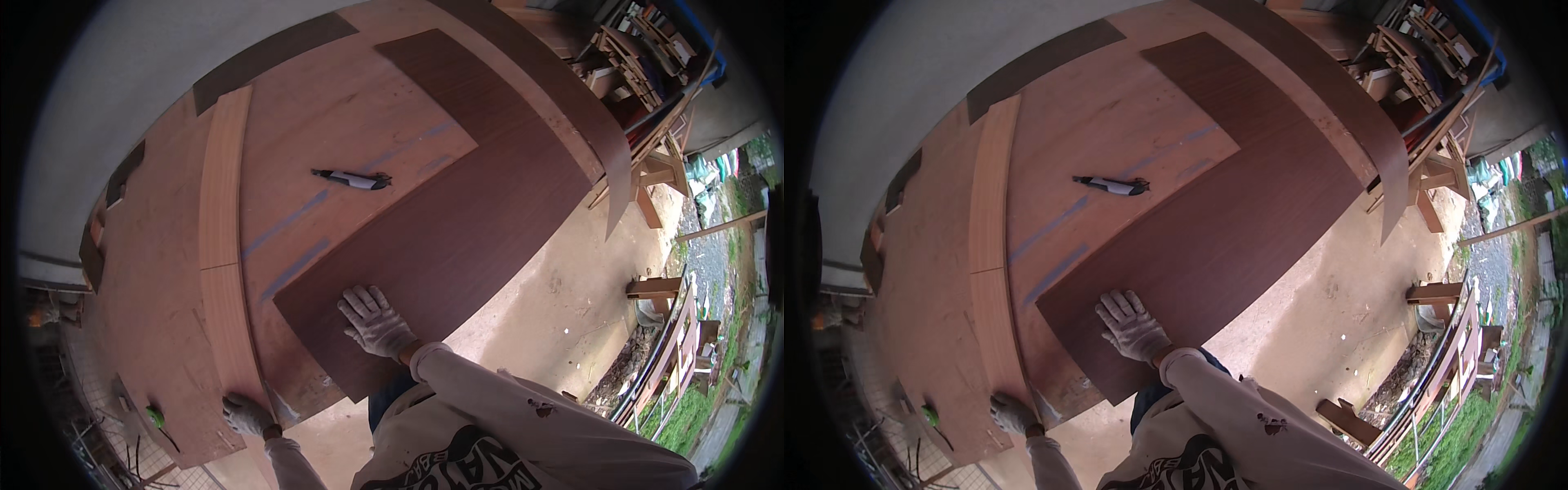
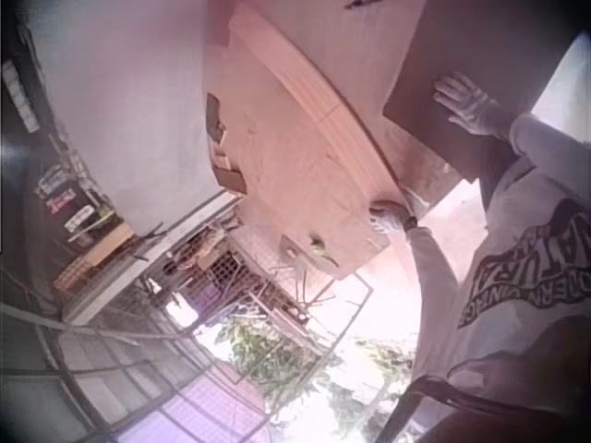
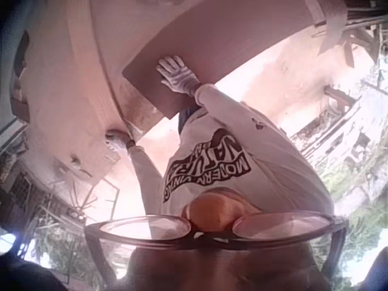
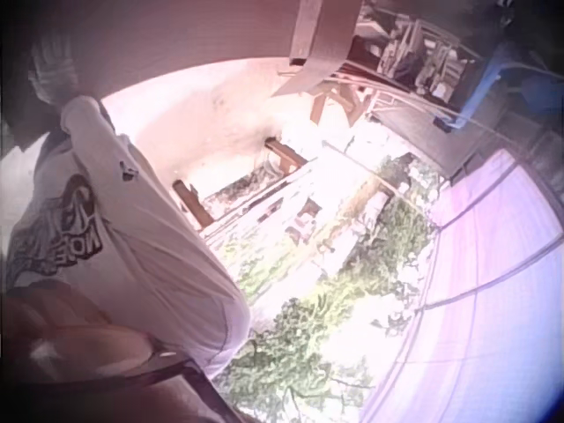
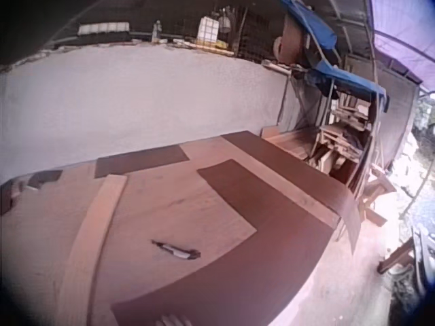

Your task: The person measures a wooden board with a tape measure and marks it using a pencil. They move wood panels on a workbench and use a utility knife to score a line across the board.

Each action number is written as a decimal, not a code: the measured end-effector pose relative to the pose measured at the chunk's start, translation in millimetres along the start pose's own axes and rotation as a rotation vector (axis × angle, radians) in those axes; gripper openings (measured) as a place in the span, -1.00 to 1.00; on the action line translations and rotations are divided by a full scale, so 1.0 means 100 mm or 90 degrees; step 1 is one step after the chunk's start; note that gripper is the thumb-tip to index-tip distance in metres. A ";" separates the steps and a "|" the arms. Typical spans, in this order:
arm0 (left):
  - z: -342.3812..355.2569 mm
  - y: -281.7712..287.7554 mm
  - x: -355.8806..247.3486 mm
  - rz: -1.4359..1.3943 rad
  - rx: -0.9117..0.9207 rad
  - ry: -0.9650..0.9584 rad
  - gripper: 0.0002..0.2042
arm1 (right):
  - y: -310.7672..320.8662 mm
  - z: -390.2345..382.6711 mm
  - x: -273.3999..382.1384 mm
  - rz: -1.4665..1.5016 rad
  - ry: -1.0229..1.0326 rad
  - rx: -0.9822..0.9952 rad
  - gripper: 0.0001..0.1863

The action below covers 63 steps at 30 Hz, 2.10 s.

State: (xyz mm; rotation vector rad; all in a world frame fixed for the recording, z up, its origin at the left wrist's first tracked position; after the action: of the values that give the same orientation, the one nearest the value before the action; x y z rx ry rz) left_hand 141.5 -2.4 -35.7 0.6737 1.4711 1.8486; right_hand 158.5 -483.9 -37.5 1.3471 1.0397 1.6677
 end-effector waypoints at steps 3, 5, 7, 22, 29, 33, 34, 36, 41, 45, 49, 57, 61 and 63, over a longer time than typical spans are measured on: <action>-0.02 0.06 -0.26 -0.002 -0.007 0.001 -0.49 | 0.04 0.02 -0.08 -0.019 0.001 0.008 -0.30; 0.02 0.12 -0.12 -0.027 -0.034 -0.001 -0.49 | 0.03 0.06 0.00 -0.018 0.016 0.002 -0.29; -0.03 0.07 -0.17 -0.039 0.017 0.027 -0.47 | -0.03 0.03 0.03 -0.008 0.039 0.012 -0.29; -0.34 0.00 -0.66 -0.159 0.113 -0.267 -0.26 | -0.11 -0.07 0.35 -0.127 0.050 0.042 -0.36; 1.57 -0.36 1.36 -0.070 0.104 -0.026 -0.11 | -0.25 0.05 0.56 -0.177 -0.003 0.043 -0.35; 2.93 -0.31 1.53 0.017 -0.007 -0.052 0.02 | -0.14 -0.28 0.10 -0.234 -0.337 -0.036 -0.34; 3.20 -0.41 1.93 0.050 0.012 -0.001 0.03 | -0.21 -0.29 0.34 -0.218 -0.374 -0.032 -0.31; 3.35 -0.83 1.90 0.077 0.230 0.061 -0.01 | -0.25 -0.60 0.58 -0.231 -0.398 -0.017 -0.27; 4.00 -0.85 3.07 0.022 0.024 -0.072 -0.41 | -0.90 -0.46 2.04 -0.072 -0.207 0.058 -0.15; 3.71 -0.42 2.34 -0.282 0.144 -0.083 -0.34 | -0.87 -0.77 2.29 -0.020 -0.270 0.092 -0.24; 2.85 -0.02 1.24 -0.714 0.364 -0.191 -0.36 | -0.89 -0.46 2.35 0.206 -0.334 0.139 -0.28; -0.11 0.77 -0.54 -0.615 0.633 -0.874 -0.11 | -0.49 -0.23 2.82 0.777 -0.286 0.230 -0.39; -1.29 0.97 -1.19 -0.316 0.769 -0.773 -0.11 | -0.47 -0.86 1.89 0.752 -0.360 0.265 -0.47; -1.76 0.74 -1.40 -0.431 0.828 -0.783 -0.13 | -0.59 -1.03 1.41 0.793 -0.347 0.242 -0.55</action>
State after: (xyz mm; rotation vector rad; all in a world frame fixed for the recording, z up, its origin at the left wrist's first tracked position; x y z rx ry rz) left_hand 86.7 -230.1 -2.7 1.2883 1.4599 -0.3261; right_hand 35.9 -346.9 -50.3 2.8465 0.0966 1.6720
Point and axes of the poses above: each hand's wrist, its own z-axis towards the middle knuckle, its own y-axis out of the back of the hand, x = y × z, the point moved 10 cm from there along z, towards the middle knuckle, and after that the axes turned 1 degree about -x, right-handed, at the moved point
